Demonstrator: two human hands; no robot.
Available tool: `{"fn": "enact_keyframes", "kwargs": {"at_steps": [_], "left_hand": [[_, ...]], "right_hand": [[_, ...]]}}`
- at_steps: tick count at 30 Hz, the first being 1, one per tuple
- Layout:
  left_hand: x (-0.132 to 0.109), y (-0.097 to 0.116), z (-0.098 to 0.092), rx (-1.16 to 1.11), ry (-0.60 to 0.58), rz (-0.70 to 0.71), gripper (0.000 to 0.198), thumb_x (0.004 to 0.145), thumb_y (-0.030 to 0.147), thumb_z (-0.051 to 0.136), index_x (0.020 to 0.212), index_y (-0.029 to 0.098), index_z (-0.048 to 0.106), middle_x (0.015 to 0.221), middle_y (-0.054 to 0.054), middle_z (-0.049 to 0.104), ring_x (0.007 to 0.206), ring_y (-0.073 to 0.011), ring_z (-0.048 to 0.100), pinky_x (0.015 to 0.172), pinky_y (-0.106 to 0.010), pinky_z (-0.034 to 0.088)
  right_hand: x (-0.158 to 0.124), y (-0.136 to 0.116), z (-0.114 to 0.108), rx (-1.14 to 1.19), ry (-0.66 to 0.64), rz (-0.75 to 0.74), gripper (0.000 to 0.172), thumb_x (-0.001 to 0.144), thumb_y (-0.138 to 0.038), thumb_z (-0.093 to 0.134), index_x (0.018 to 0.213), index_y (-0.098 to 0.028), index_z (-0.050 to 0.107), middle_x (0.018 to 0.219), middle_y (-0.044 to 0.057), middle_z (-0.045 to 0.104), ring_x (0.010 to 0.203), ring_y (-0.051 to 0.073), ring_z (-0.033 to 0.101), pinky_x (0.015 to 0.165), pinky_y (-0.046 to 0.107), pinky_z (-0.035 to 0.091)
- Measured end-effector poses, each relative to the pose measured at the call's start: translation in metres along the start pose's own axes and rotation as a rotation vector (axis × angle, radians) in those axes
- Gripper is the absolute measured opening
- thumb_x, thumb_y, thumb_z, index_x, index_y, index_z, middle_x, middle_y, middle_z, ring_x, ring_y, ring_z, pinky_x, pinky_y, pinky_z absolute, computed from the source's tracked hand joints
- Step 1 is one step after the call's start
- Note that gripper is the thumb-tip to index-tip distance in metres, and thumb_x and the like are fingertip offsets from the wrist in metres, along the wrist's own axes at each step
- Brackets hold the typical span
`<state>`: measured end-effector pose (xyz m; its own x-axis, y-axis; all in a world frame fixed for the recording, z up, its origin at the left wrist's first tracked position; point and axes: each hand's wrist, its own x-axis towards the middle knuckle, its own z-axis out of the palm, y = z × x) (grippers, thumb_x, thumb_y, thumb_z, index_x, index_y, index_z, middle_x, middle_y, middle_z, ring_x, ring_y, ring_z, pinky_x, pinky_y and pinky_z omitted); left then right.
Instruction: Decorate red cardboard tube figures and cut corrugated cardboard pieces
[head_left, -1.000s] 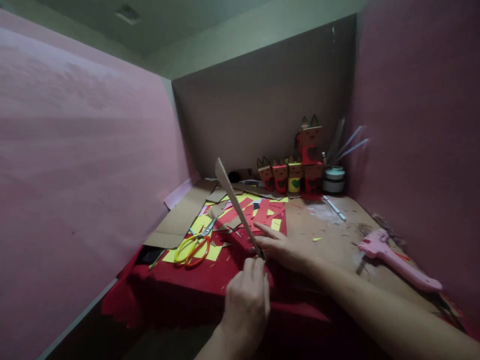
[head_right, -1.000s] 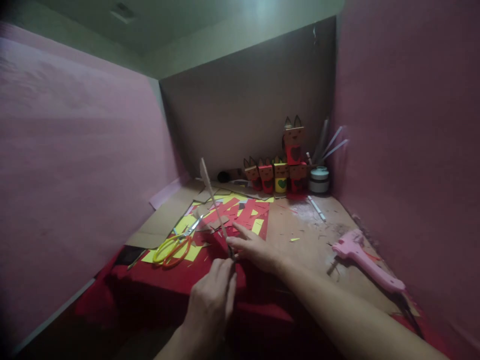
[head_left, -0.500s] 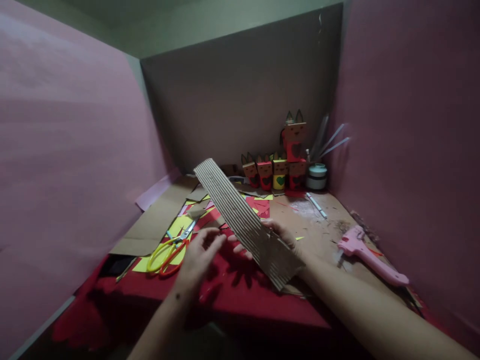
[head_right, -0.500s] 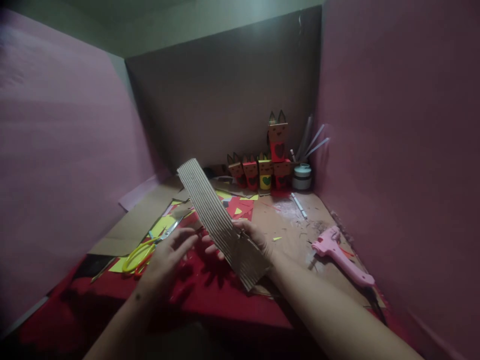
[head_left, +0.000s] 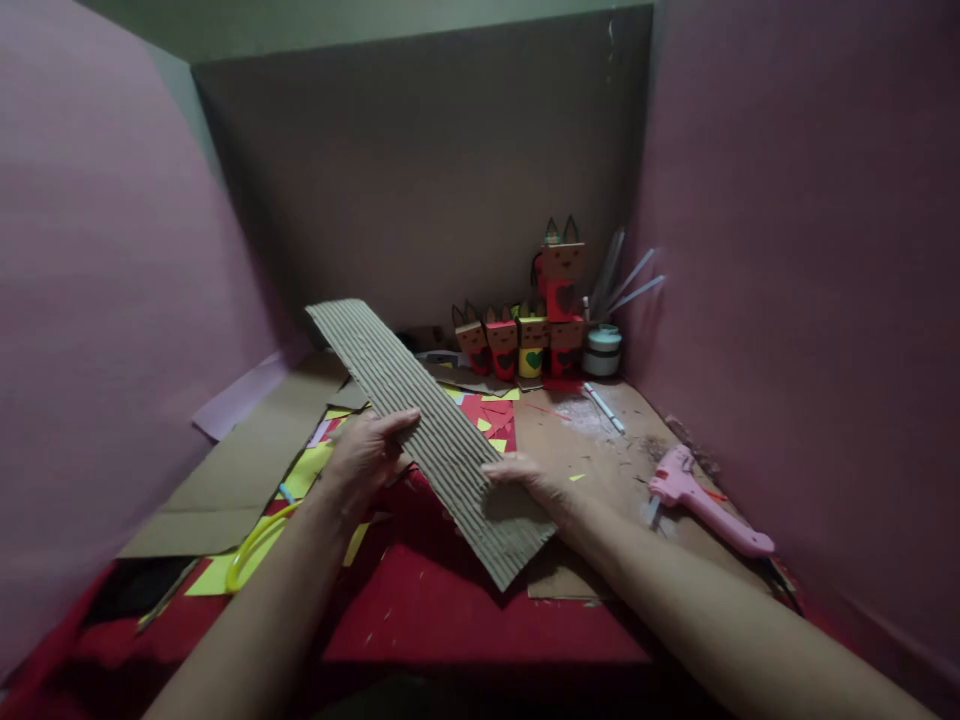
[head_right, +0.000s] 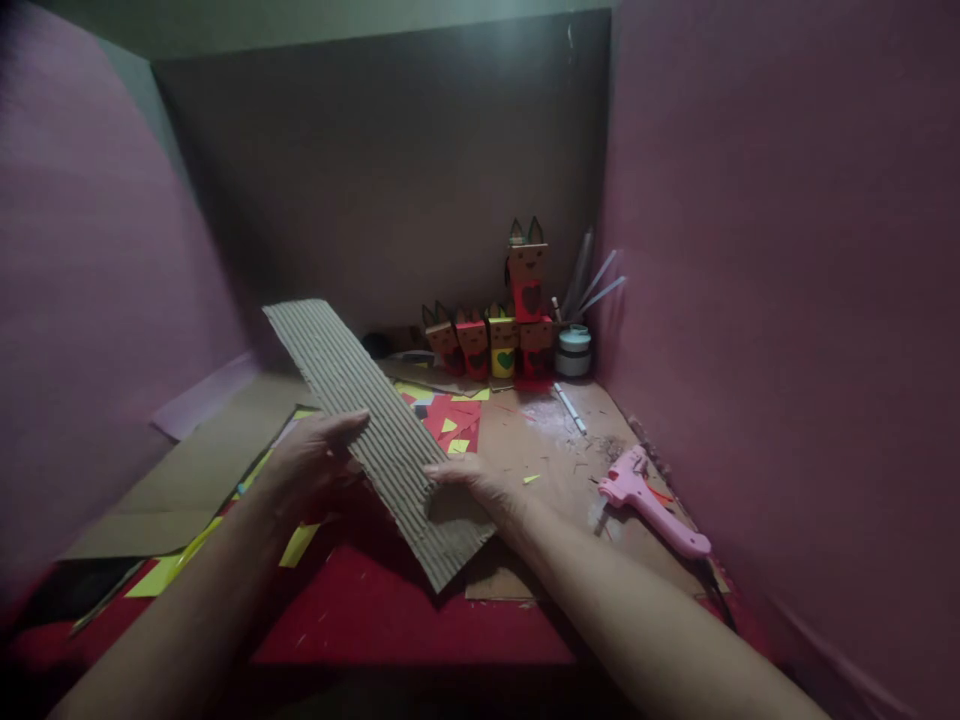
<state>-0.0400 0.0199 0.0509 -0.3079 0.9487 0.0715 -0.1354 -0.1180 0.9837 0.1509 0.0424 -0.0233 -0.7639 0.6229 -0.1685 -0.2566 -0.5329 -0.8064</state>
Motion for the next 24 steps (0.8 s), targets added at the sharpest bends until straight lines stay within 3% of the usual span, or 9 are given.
{"fn": "enact_keyframes", "kwargs": {"at_steps": [2, 6, 14, 24], "left_hand": [[0.007, 0.003, -0.007, -0.005, -0.055, -0.038, 0.017, 0.059, 0.018, 0.079, 0.072, 0.011, 0.07, 0.065, -0.007, 0.071, 0.062, -0.0208, 0.067, 0.062, -0.032, 0.056], [0.016, -0.002, -0.015, -0.027, -0.101, -0.054, 0.021, 0.059, 0.019, 0.081, 0.075, 0.01, 0.071, 0.072, -0.008, 0.073, 0.068, -0.0206, 0.069, 0.067, -0.03, 0.057], [0.017, -0.033, -0.005, -0.133, -0.191, -0.084, 0.036, 0.064, 0.027, 0.08, 0.094, 0.01, 0.069, 0.088, -0.011, 0.075, 0.078, -0.0263, 0.071, 0.076, -0.04, 0.059], [0.013, -0.048, -0.007, -0.143, -0.248, -0.095, 0.026, 0.068, 0.022, 0.079, 0.09, 0.011, 0.071, 0.093, -0.009, 0.075, 0.082, -0.0259, 0.071, 0.08, -0.038, 0.057]], "right_hand": [[0.006, 0.005, 0.0, -0.032, 0.09, -0.023, 0.033, 0.063, -0.03, 0.076, 0.086, -0.009, 0.065, 0.072, 0.007, 0.068, 0.059, 0.015, 0.063, 0.064, 0.03, 0.049], [0.011, 0.01, 0.001, -0.036, 0.126, -0.036, 0.032, 0.065, -0.028, 0.075, 0.09, -0.009, 0.067, 0.078, 0.008, 0.07, 0.063, 0.017, 0.064, 0.064, 0.03, 0.049], [0.008, 0.008, 0.002, -0.046, 0.155, -0.051, 0.029, 0.066, -0.029, 0.077, 0.086, -0.01, 0.067, 0.073, 0.008, 0.068, 0.063, 0.017, 0.063, 0.064, 0.032, 0.048], [0.006, 0.011, 0.003, -0.094, 0.158, -0.003, 0.028, 0.069, -0.033, 0.075, 0.081, -0.009, 0.067, 0.068, 0.007, 0.068, 0.061, 0.018, 0.065, 0.063, 0.032, 0.049]]}}
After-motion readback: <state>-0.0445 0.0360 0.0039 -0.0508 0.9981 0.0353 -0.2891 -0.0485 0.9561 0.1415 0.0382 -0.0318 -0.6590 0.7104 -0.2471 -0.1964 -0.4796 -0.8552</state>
